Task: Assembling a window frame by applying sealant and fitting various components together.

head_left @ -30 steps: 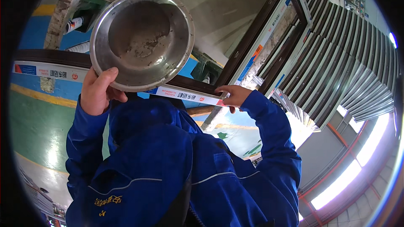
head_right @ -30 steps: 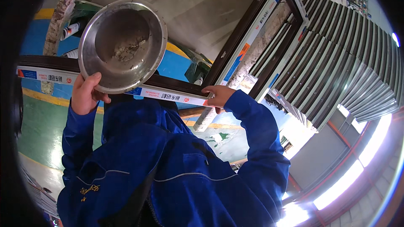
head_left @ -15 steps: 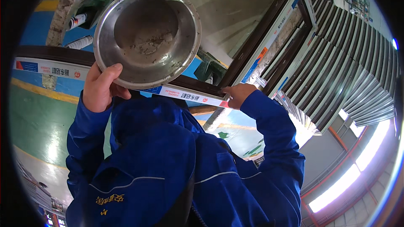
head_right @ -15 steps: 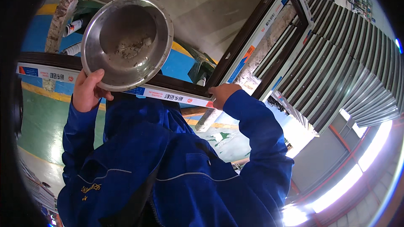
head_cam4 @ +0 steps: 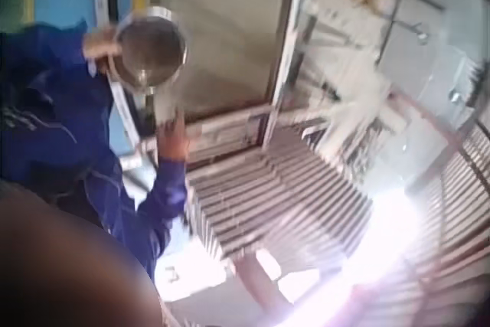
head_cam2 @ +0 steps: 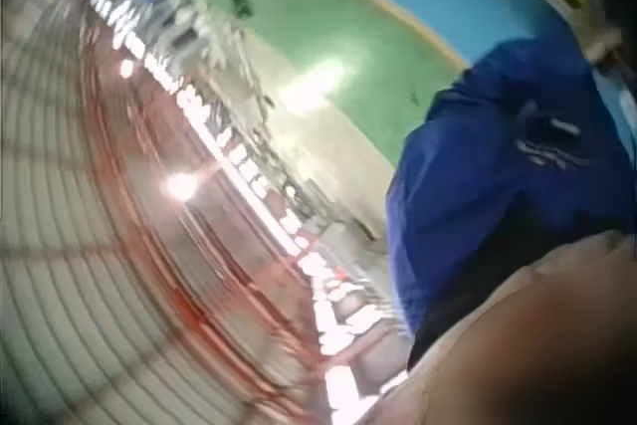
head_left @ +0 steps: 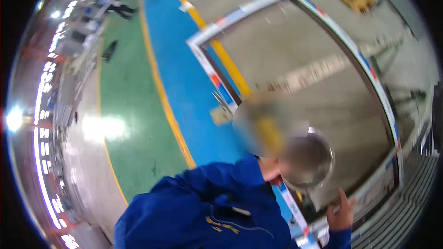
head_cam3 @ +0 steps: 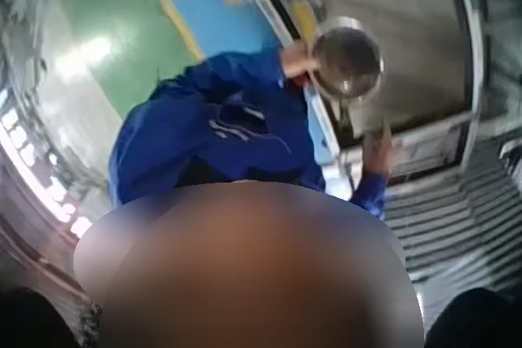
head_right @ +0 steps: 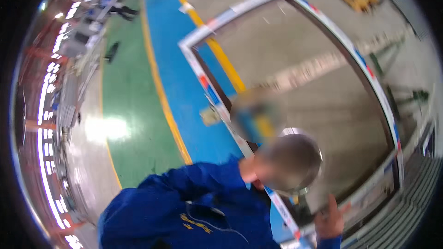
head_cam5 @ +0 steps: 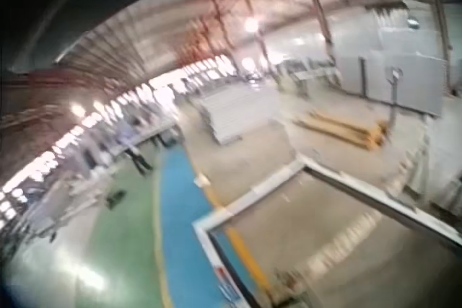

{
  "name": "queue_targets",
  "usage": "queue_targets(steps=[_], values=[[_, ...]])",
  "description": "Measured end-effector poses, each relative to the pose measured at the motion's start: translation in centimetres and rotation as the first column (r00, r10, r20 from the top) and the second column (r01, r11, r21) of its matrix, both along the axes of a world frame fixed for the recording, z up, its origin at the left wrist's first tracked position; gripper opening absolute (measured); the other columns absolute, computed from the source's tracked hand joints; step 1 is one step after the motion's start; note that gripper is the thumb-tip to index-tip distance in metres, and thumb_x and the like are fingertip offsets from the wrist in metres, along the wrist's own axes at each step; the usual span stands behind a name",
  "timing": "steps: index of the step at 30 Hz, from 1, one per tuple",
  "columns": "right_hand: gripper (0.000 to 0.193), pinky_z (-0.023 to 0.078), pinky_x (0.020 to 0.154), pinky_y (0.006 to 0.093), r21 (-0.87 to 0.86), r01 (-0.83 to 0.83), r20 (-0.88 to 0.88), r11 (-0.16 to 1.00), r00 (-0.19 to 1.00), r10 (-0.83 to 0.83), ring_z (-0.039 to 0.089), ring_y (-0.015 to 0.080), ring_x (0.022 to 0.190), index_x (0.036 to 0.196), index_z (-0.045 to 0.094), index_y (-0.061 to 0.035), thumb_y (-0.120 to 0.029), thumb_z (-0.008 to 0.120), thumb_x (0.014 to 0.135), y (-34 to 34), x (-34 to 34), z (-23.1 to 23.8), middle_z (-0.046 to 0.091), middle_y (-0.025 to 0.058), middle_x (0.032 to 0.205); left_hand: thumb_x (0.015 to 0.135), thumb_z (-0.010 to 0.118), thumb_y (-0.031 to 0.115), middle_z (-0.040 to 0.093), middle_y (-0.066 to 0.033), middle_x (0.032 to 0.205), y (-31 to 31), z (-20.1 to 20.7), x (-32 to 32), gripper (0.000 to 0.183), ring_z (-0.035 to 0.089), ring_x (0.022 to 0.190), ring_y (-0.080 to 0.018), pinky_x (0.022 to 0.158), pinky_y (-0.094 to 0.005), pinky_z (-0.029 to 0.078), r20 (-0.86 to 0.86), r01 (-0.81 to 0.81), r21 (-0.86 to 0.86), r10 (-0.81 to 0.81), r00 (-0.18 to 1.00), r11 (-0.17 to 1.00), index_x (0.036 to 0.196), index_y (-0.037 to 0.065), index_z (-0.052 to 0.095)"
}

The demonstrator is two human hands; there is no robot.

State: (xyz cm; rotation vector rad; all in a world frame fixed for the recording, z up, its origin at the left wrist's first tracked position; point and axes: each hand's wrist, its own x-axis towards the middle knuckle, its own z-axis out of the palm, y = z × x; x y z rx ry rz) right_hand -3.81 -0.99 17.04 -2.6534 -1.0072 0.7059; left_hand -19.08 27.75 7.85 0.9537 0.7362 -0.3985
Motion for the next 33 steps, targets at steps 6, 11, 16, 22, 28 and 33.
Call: queue_targets(steps=[6, 11, 16, 22, 28, 33], values=[[0.074, 0.051, 0.067, 0.0424, 0.140, -0.250, 0.059, 0.958, 0.968, 0.244, 0.065, 0.0343, 0.079, 0.133, 0.045, -0.0130, -0.014, 0.067, 0.063, 5.2, 0.3, 1.6, 0.067, 0.0140, 0.083, 0.080, 0.059, 0.019, 0.063, -0.0096, 0.071, -1.6, 0.7, -0.7, 0.035, 0.061, 0.051, -0.0168, 0.044, -0.0287, 0.050, 0.099, -0.186, 0.186, 0.170, 0.980, 0.965, 0.110, 0.002, 0.053], [0.079, 0.051, 0.064, 0.0451, -0.198, -0.444, 0.029, 0.874, 0.889, 0.458, 0.063, 0.0356, 0.069, 0.133, 0.044, -0.0241, -0.024, 0.071, 0.059, 8.3, 0.4, 1.5, 0.065, 0.0155, 0.072, 0.084, 0.056, 0.019, 0.062, -0.0094, 0.065, -2.0, 1.6, -1.2, 0.028, 0.060, 0.045, -0.0171, 0.040, -0.0284, 0.050, 0.152, -0.158, 0.060, 0.148, 0.977, 0.986, 0.107, 0.003, 0.053], [0.078, 0.050, 0.067, 0.0470, -0.323, -0.423, 0.005, 0.847, 0.894, 0.449, 0.064, 0.0369, 0.075, 0.133, 0.045, -0.0220, -0.023, 0.075, 0.061, 6.7, 0.4, 0.4, 0.066, 0.0159, 0.080, 0.082, 0.056, 0.021, 0.063, -0.0140, 0.066, -2.8, 1.9, -0.7, 0.026, 0.063, 0.050, -0.0206, 0.046, -0.0320, 0.052, 0.095, -0.069, 0.232, 0.048, 0.994, 0.970, 0.098, 0.002, 0.059], [0.068, 0.049, 0.063, 0.0461, -0.287, -0.411, -0.020, 0.866, 0.906, 0.423, 0.063, 0.0351, 0.074, 0.132, 0.043, -0.0211, -0.018, 0.066, 0.068, 7.5, 1.6, -2.0, 0.064, 0.0159, 0.078, 0.081, 0.060, 0.025, 0.067, -0.0147, 0.067, -0.9, 1.9, -0.4, 0.033, 0.065, 0.054, -0.0206, 0.046, -0.0313, 0.053, 0.082, 0.078, 0.457, -0.130, 0.988, 0.886, 0.099, -0.004, 0.062], [0.058, 0.051, 0.062, 0.0456, -0.389, -0.290, -0.079, 0.875, 0.956, 0.282, 0.065, 0.0355, 0.077, 0.131, 0.044, -0.0189, -0.021, 0.062, 0.076, 6.9, 0.9, 0.2, 0.065, 0.0163, 0.082, 0.084, 0.057, 0.016, 0.064, -0.0177, 0.073, -1.7, 1.8, 1.6, 0.032, 0.062, 0.049, -0.0247, 0.044, -0.0336, 0.053, 0.153, 0.022, 0.104, -0.038, 0.987, 0.994, 0.107, -0.006, 0.052], [0.060, 0.050, 0.057, 0.0453, -0.361, -0.200, 0.017, 0.911, 0.975, 0.221, 0.065, 0.0358, 0.071, 0.133, 0.042, -0.0250, -0.022, 0.061, 0.076, 4.7, 0.0, -1.0, 0.065, 0.0149, 0.076, 0.084, 0.053, 0.012, 0.063, -0.0152, 0.071, -2.2, 1.5, 2.3, 0.028, 0.061, 0.047, -0.0222, 0.043, -0.0312, 0.052, 0.123, 0.083, 0.113, -0.097, 0.988, 0.990, 0.108, -0.003, 0.053]])
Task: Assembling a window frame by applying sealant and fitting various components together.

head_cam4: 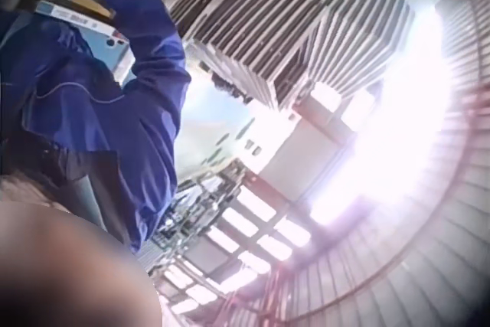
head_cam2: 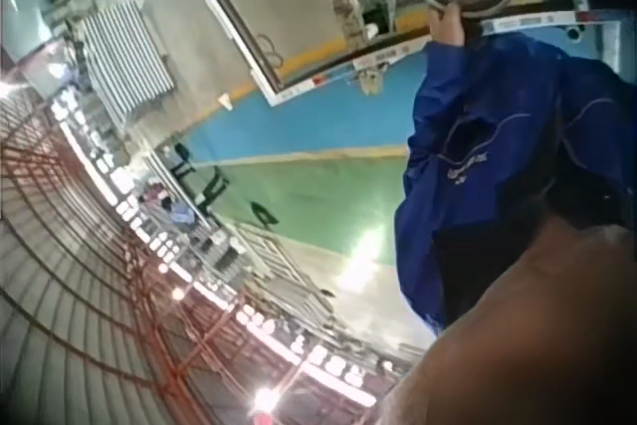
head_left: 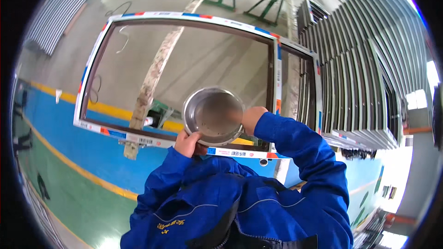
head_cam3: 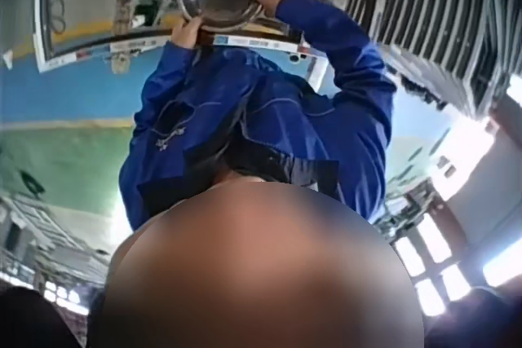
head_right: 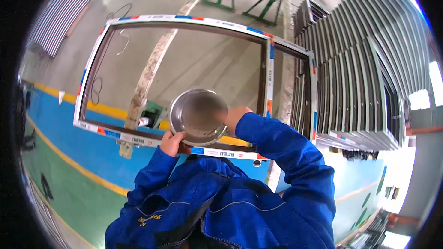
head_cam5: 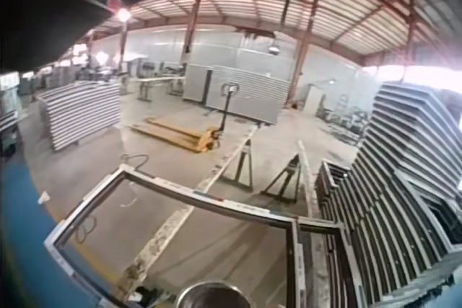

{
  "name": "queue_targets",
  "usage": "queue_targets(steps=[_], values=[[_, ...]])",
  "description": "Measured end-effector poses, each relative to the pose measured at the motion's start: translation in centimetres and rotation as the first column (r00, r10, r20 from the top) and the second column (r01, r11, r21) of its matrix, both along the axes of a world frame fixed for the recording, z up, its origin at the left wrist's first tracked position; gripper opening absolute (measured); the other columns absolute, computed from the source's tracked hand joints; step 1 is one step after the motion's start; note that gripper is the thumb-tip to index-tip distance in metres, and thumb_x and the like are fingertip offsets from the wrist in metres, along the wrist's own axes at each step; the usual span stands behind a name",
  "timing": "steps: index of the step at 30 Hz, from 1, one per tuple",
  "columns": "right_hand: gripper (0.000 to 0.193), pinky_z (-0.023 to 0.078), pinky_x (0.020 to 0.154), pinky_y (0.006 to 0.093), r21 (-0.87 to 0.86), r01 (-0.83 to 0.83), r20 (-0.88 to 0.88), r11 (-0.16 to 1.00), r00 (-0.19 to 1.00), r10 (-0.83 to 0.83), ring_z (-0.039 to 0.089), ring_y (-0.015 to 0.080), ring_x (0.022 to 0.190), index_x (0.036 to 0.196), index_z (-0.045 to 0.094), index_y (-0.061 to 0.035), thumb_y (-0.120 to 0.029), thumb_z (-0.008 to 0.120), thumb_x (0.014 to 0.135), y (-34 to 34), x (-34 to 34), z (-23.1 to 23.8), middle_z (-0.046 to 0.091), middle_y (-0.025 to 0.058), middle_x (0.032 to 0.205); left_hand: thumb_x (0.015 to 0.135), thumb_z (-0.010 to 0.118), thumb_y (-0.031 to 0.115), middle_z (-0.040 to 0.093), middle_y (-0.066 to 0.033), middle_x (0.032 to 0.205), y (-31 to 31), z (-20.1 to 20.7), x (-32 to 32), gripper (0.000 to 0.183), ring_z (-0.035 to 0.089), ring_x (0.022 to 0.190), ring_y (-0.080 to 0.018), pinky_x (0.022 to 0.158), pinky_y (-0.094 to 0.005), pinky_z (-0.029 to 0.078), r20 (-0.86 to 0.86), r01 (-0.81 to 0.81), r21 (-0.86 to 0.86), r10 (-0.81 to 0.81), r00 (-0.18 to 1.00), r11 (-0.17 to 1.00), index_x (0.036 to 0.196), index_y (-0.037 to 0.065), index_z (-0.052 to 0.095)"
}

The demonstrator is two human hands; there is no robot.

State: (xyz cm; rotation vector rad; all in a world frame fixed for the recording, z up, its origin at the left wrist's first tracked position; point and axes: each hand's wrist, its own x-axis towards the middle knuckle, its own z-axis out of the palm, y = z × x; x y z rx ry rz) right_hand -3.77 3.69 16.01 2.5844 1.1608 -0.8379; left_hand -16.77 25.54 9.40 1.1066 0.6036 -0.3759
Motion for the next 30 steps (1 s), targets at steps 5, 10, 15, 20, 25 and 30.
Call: queue_targets(steps=[5, 10, 15, 20, 25, 30], values=[[0.067, 0.050, 0.056, 0.0445, 0.099, 0.091, 0.042, 0.991, 0.995, -0.096, 0.064, 0.0345, 0.066, 0.136, 0.040, -0.0267, -0.015, 0.059, 0.073, 0.1, -0.4, 2.2, 0.064, 0.0147, 0.072, 0.085, 0.052, 0.013, 0.064, -0.0164, 0.079, 1.0, 0.2, 0.5, 0.029, 0.062, 0.048, -0.0246, 0.041, -0.0336, 0.053, 0.005, -0.002, -0.036, 0.002, 1.000, 0.999, 0.109, -0.002, 0.052], [0.068, 0.050, 0.057, 0.0455, 0.212, 0.132, 0.102, 0.968, 0.982, -0.156, 0.064, 0.0363, 0.063, 0.138, 0.037, -0.0272, -0.016, 0.057, 0.074, 0.7, -0.5, 2.5, 0.064, 0.0160, 0.069, 0.085, 0.052, 0.014, 0.065, -0.0161, 0.080, 3.0, 0.1, 1.2, 0.028, 0.062, 0.048, -0.0251, 0.040, -0.0340, 0.052, 0.030, -0.019, -0.072, 0.022, 0.999, 0.997, 0.109, -0.001, 0.054], [0.075, 0.051, 0.065, 0.0480, 0.374, 0.414, 0.108, 0.830, 0.869, -0.483, 0.063, 0.0394, 0.069, 0.144, 0.022, -0.0183, -0.026, 0.056, 0.077, 1.6, 2.3, 2.8, 0.065, 0.0202, 0.075, 0.085, 0.052, 0.016, 0.064, -0.0153, 0.074, 5.2, 1.4, 1.4, 0.031, 0.061, 0.047, -0.0238, 0.040, -0.0338, 0.052, -0.032, -0.103, -0.024, 0.103, 0.994, 0.994, 0.111, 0.000, 0.052], [0.082, 0.052, 0.069, 0.0465, 0.373, 0.594, 0.197, 0.712, 0.699, -0.687, 0.065, 0.0364, 0.078, 0.144, 0.016, -0.0050, -0.034, 0.057, 0.079, -0.4, 10.6, -4.5, 0.066, 0.0209, 0.087, 0.084, 0.053, 0.017, 0.064, -0.0150, 0.072, 6.2, 1.4, 1.1, 0.031, 0.060, 0.047, -0.0222, 0.041, -0.0321, 0.051, -0.007, -0.097, -0.034, 0.097, 0.995, 0.995, 0.109, -0.002, 0.054], [0.083, 0.053, 0.073, 0.0438, 0.266, 0.773, 0.238, 0.576, 0.526, -0.816, 0.068, 0.0314, 0.083, 0.145, 0.012, -0.0013, -0.032, 0.056, 0.082, -2.2, 20.1, -10.3, 0.068, 0.0171, 0.092, 0.084, 0.051, 0.013, 0.065, -0.0171, 0.083, 6.2, 3.0, 0.2, 0.035, 0.064, 0.055, -0.0246, 0.043, -0.0319, 0.054, -0.002, -0.238, 0.013, 0.239, 0.971, 0.971, 0.116, -0.003, 0.049], [0.080, 0.050, 0.083, 0.0451, 0.268, 0.872, 0.240, 0.410, 0.352, -0.905, 0.065, 0.0351, 0.095, 0.145, 0.016, -0.0028, -0.031, 0.057, 0.082, -5.2, 27.9, -15.5, 0.063, 0.0225, 0.108, 0.085, 0.050, 0.012, 0.065, -0.0181, 0.087, 5.5, 3.4, 0.4, 0.037, 0.066, 0.057, -0.0261, 0.043, -0.0327, 0.056, -0.016, -0.289, 0.002, 0.289, 0.957, 0.957, 0.118, -0.005, 0.046]])
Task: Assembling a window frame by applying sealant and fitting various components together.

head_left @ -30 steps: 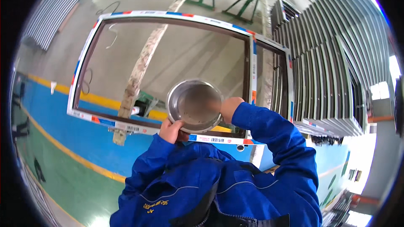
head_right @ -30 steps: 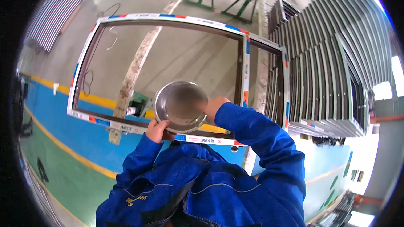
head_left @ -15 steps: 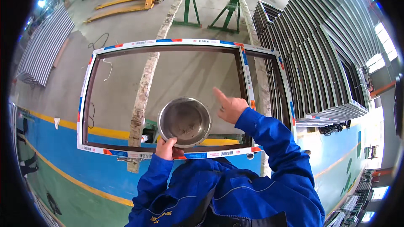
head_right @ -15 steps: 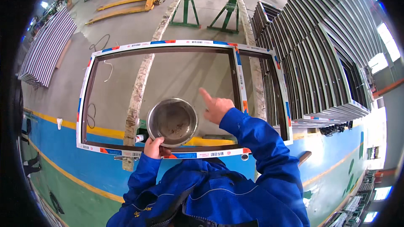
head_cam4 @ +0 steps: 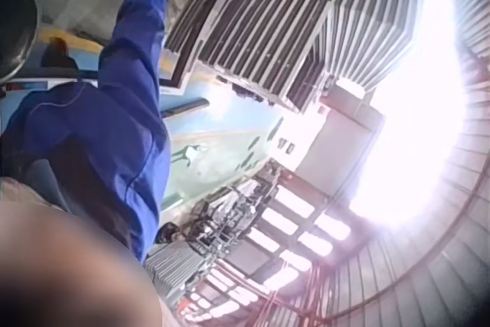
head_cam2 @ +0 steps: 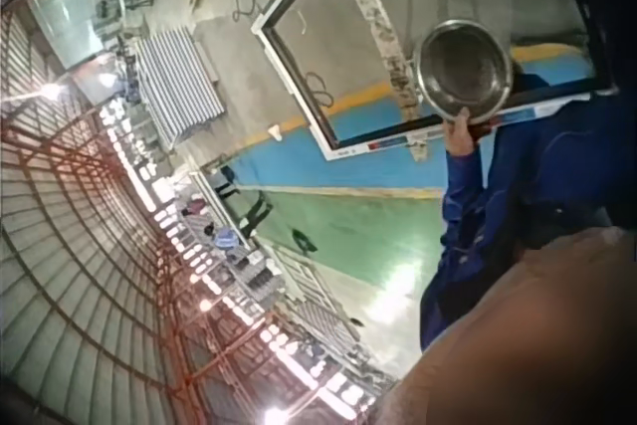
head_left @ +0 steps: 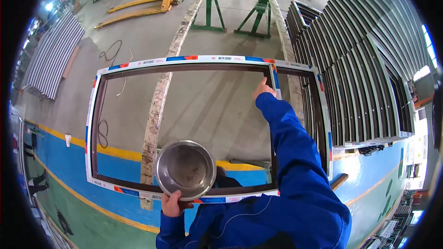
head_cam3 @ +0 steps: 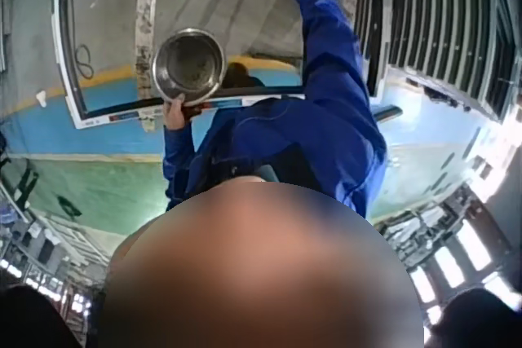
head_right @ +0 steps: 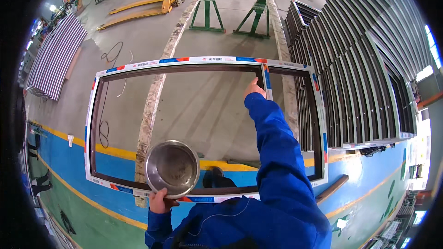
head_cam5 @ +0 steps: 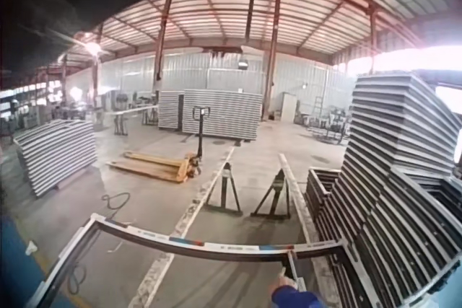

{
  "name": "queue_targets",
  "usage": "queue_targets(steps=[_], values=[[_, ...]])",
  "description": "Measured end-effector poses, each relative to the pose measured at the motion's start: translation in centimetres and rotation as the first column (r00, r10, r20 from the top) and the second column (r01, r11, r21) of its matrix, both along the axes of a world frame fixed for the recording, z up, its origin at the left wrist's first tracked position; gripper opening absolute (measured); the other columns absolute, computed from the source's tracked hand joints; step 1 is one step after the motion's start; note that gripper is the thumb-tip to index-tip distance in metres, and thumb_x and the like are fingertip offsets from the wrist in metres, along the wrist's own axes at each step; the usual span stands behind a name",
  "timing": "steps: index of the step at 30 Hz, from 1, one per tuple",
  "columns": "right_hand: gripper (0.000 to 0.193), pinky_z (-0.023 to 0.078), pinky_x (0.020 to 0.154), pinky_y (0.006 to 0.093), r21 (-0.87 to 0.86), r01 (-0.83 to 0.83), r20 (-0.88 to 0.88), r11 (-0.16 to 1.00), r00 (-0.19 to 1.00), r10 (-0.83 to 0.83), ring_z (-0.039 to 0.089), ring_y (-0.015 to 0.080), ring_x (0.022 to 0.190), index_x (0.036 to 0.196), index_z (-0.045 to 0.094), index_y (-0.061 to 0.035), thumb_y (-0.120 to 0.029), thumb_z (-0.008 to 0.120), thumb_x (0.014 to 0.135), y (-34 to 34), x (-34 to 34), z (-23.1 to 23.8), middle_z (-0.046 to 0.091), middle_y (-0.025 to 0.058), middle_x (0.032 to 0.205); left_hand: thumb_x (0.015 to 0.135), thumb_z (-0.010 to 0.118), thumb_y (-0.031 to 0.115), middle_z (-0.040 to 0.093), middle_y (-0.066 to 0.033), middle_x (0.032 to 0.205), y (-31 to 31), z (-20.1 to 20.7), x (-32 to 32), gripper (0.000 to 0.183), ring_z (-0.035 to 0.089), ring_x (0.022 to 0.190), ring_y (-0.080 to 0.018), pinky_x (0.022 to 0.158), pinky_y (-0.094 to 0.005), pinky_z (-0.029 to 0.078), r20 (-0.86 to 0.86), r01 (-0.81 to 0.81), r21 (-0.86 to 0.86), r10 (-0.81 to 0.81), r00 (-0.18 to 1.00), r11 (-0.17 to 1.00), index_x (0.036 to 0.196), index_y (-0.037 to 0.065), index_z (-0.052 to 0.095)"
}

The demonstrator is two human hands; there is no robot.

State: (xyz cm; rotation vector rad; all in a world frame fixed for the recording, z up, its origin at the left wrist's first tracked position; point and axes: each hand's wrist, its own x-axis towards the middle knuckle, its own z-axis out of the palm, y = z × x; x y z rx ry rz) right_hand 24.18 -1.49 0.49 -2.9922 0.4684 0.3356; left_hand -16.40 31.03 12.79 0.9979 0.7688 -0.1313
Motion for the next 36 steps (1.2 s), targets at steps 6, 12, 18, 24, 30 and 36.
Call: queue_targets(steps=[6, 12, 18, 24, 30, 36], values=[[0.085, 0.046, 0.093, 0.0435, 0.047, 0.048, -0.033, 0.998, 0.998, -0.047, 0.061, 0.0343, 0.105, 0.146, 0.014, -0.0037, -0.035, 0.059, 0.082, -0.4, 4.9, -1.2, 0.061, 0.0221, 0.114, 0.085, 0.049, 0.012, 0.063, -0.0206, 0.084, -0.4, -1.3, 0.5, 0.039, 0.064, 0.055, -0.0261, 0.042, -0.0339, 0.056, -0.070, -0.033, -0.075, 0.028, 0.997, 0.997, 0.120, -0.003, 0.043], [0.098, 0.043, 0.098, 0.0412, 0.081, 0.099, -0.075, 0.992, 0.993, -0.093, 0.056, 0.0338, 0.114, 0.144, 0.015, 0.0015, -0.052, 0.061, 0.077, 0.7, 6.4, 0.8, 0.055, 0.0238, 0.124, 0.084, 0.050, 0.012, 0.062, -0.0206, 0.087, -1.0, -1.2, 1.9, 0.042, 0.064, 0.056, -0.0259, 0.042, -0.0333, 0.055, -0.076, -0.116, -0.077, 0.110, 0.991, 0.990, 0.122, -0.003, 0.041], [0.102, 0.042, 0.099, 0.0392, 0.132, 0.122, -0.079, 0.984, 0.991, -0.112, 0.054, 0.0358, 0.116, 0.142, 0.016, 0.0068, -0.058, 0.059, 0.075, -0.1, 7.4, 0.7, 0.052, 0.0261, 0.127, 0.084, 0.050, 0.011, 0.062, -0.0201, 0.091, -1.4, -1.0, 3.2, 0.042, 0.065, 0.059, -0.0268, 0.042, -0.0335, 0.057, -0.088, -0.154, -0.078, 0.147, 0.985, 0.985, 0.123, -0.002, 0.041], [0.101, 0.041, 0.100, 0.0395, 0.129, 0.135, -0.063, 0.982, 0.990, -0.128, 0.054, 0.0360, 0.116, 0.142, 0.017, 0.0067, -0.059, 0.055, 0.077, 0.3, 6.8, 0.7, 0.053, 0.0259, 0.126, 0.084, 0.049, 0.010, 0.061, -0.0204, 0.097, -0.9, -1.7, 3.0, 0.043, 0.066, 0.064, -0.0277, 0.043, -0.0338, 0.058, -0.075, -0.118, -0.109, 0.111, 0.991, 0.987, 0.125, -0.002, 0.040], [0.098, 0.041, 0.099, 0.0413, 0.133, 0.165, -0.070, 0.977, 0.985, -0.157, 0.055, 0.0348, 0.115, 0.144, 0.016, 0.0035, -0.059, 0.054, 0.078, 0.5, 5.8, 0.7, 0.055, 0.0244, 0.124, 0.084, 0.049, 0.010, 0.063, -0.0200, 0.092, -1.1, -1.1, 3.2, 0.042, 0.065, 0.058, -0.0268, 0.042, -0.0332, 0.057, -0.092, -0.106, -0.071, 0.099, 0.991, 0.992, 0.124, -0.002, 0.041], [0.095, 0.042, 0.097, 0.0428, 0.159, 0.220, -0.052, 0.962, 0.975, -0.215, 0.057, 0.0333, 0.112, 0.145, 0.018, -0.0002, -0.056, 0.055, 0.078, 1.3, 4.8, 0.7, 0.058, 0.0215, 0.121, 0.084, 0.049, 0.010, 0.063, -0.0200, 0.092, -0.9, -1.3, 2.6, 0.043, 0.064, 0.056, -0.0263, 0.041, -0.0330, 0.055, -0.097, -0.109, -0.086, 0.100, 0.990, 0.990, 0.124, -0.001, 0.040]])
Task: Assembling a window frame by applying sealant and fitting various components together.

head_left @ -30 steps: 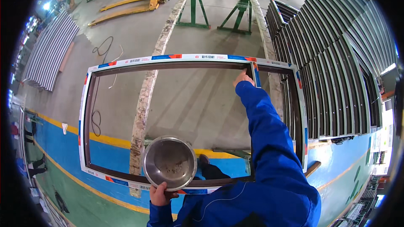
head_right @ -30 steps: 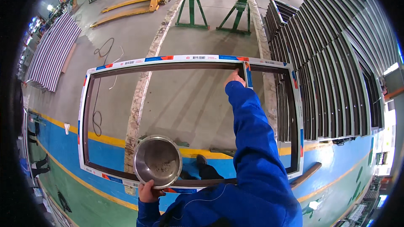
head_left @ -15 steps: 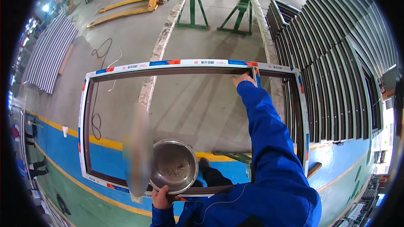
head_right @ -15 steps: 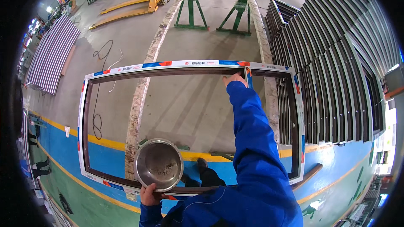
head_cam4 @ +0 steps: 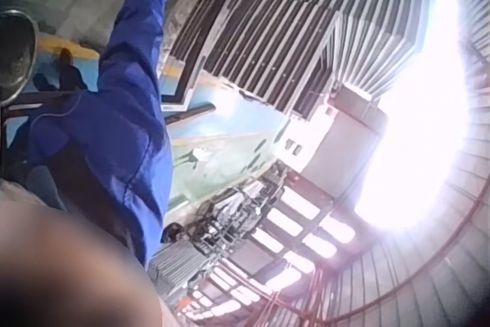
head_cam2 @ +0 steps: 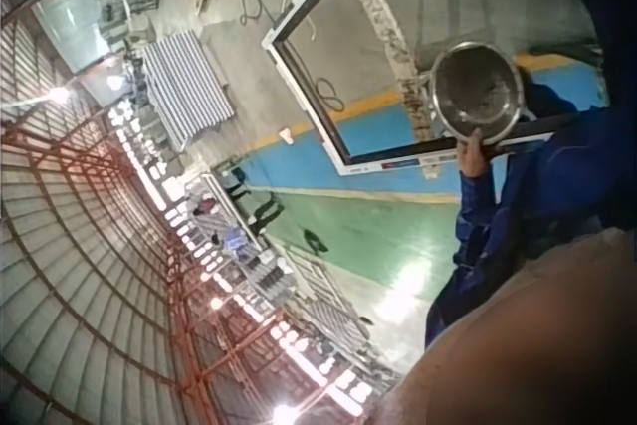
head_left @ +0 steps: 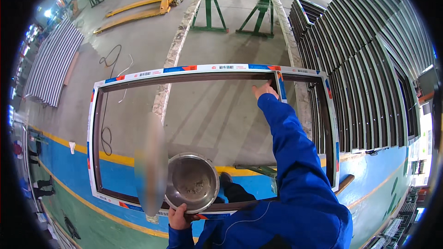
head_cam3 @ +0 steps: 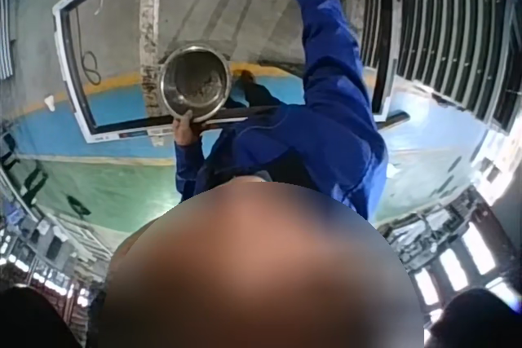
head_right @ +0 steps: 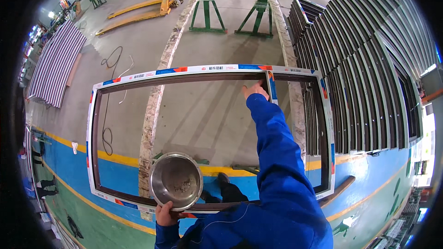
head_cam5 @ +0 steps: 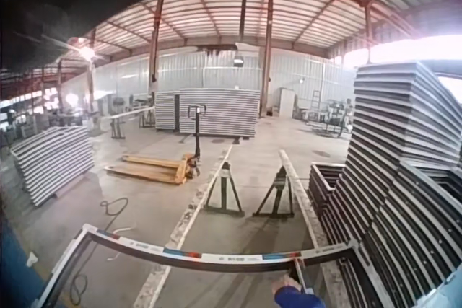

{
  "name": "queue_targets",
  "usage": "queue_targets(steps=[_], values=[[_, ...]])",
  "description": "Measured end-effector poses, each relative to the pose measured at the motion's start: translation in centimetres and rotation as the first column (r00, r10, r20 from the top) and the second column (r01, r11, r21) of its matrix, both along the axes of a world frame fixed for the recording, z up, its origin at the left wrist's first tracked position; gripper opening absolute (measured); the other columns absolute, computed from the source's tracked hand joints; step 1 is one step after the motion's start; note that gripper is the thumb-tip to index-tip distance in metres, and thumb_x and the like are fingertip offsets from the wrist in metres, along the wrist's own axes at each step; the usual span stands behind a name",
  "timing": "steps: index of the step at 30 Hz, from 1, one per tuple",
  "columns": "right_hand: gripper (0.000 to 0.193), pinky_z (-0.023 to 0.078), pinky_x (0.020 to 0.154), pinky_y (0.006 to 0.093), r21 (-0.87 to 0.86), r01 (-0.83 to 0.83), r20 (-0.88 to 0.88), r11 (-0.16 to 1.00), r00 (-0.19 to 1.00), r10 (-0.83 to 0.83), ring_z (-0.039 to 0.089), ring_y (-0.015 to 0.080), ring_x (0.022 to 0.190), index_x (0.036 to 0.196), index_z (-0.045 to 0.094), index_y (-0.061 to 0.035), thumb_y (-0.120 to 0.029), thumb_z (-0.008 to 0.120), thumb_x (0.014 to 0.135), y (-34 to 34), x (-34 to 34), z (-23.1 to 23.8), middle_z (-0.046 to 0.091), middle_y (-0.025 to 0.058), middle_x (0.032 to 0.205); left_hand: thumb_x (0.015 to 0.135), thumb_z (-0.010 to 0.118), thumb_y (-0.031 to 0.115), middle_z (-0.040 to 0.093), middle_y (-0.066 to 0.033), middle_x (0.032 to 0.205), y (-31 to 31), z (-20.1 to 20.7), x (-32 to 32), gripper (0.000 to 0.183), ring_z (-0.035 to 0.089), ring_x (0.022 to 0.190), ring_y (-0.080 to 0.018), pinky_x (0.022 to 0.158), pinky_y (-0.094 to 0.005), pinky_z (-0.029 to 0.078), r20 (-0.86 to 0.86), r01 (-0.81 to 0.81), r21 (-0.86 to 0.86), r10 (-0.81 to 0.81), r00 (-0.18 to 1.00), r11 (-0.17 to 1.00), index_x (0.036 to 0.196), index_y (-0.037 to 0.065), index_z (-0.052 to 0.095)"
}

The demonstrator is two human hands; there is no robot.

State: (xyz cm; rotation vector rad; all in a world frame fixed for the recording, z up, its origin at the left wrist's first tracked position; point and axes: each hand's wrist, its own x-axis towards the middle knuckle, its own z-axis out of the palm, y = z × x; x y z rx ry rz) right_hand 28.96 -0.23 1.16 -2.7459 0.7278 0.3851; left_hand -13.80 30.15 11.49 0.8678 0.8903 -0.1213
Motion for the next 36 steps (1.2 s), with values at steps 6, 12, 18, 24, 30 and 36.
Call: queue_targets(steps=[6, 12, 18, 24, 30, 36], values=[[0.095, 0.043, 0.096, 0.0443, 0.066, 0.062, 0.050, 0.996, 0.997, -0.065, 0.058, 0.0338, 0.110, 0.144, 0.018, 0.0003, -0.053, 0.058, 0.076, -0.4, 0.0, -1.4, 0.058, 0.0218, 0.120, 0.084, 0.048, 0.010, 0.063, -0.0198, 0.090, 0.0, 0.2, -0.2, 0.043, 0.064, 0.056, -0.0268, 0.042, -0.0343, 0.055, 0.011, 0.000, -0.008, 0.000, 1.000, 1.000, 0.124, -0.001, 0.041], [0.102, 0.045, 0.095, 0.0427, 0.189, 0.131, 0.123, 0.973, 0.980, -0.156, 0.058, 0.0369, 0.108, 0.146, 0.011, -0.0022, -0.049, 0.064, 0.072, -1.3, 1.0, -3.7, 0.057, 0.0270, 0.117, 0.082, 0.051, 0.014, 0.061, -0.0193, 0.097, -0.2, 0.7, 0.2, 0.044, 0.063, 0.067, -0.0266, 0.043, -0.0330, 0.050, 0.003, 0.091, 0.026, -0.091, 0.996, 0.996, 0.123, 0.001, 0.042], [0.107, 0.047, 0.092, 0.0416, 0.296, 0.071, 0.145, 0.953, 0.982, -0.118, 0.060, 0.0385, 0.104, 0.147, 0.006, -0.0065, -0.047, 0.068, 0.071, -1.5, 1.0, -5.2, 0.058, 0.0289, 0.115, 0.082, 0.051, 0.014, 0.061, -0.0187, 0.097, -0.2, 0.3, -0.2, 0.044, 0.063, 0.067, -0.0263, 0.043, -0.0330, 0.050, -0.019, 0.090, 0.052, -0.089, 0.996, 0.995, 0.124, 0.001, 0.042], [0.106, 0.048, 0.091, 0.0421, 0.240, 0.057, 0.181, 0.969, 0.978, -0.102, 0.060, 0.0391, 0.103, 0.148, 0.003, -0.0078, -0.045, 0.068, 0.072, -2.6, 1.3, -6.2, 0.059, 0.0279, 0.113, 0.082, 0.052, 0.013, 0.061, -0.0167, 0.097, -0.5, -0.3, 0.4, 0.044, 0.065, 0.069, -0.0277, 0.042, -0.0353, 0.053, -0.020, 0.107, 0.033, -0.107, 0.994, 0.994, 0.124, 0.002, 0.043], [0.106, 0.046, 0.092, 0.0439, 0.189, -0.035, 0.218, 0.981, 0.976, -0.008, 0.060, 0.0400, 0.102, 0.147, -0.002, -0.0048, -0.040, 0.067, 0.074, -0.6, 0.6, -5.3, 0.059, 0.0287, 0.112, 0.082, 0.050, 0.011, 0.063, -0.0203, 0.090, -0.9, 0.5, 0.8, 0.044, 0.065, 0.058, -0.0258, 0.042, -0.0336, 0.057, -0.009, 0.053, 0.080, -0.052, 0.999, 0.995, 0.123, -0.003, 0.041], [0.103, 0.046, 0.091, 0.0448, 0.180, 0.003, 0.162, 0.984, 0.986, -0.033, 0.061, 0.0383, 0.101, 0.147, -0.002, -0.0059, -0.038, 0.065, 0.075, -0.8, 0.5, -3.9, 0.061, 0.0258, 0.110, 0.082, 0.051, 0.012, 0.062, -0.0193, 0.094, -1.0, 0.8, 0.8, 0.044, 0.064, 0.063, -0.0265, 0.042, -0.0348, 0.055, 0.003, 0.081, 0.066, -0.082, 0.997, 0.995, 0.124, 0.000, 0.041]])
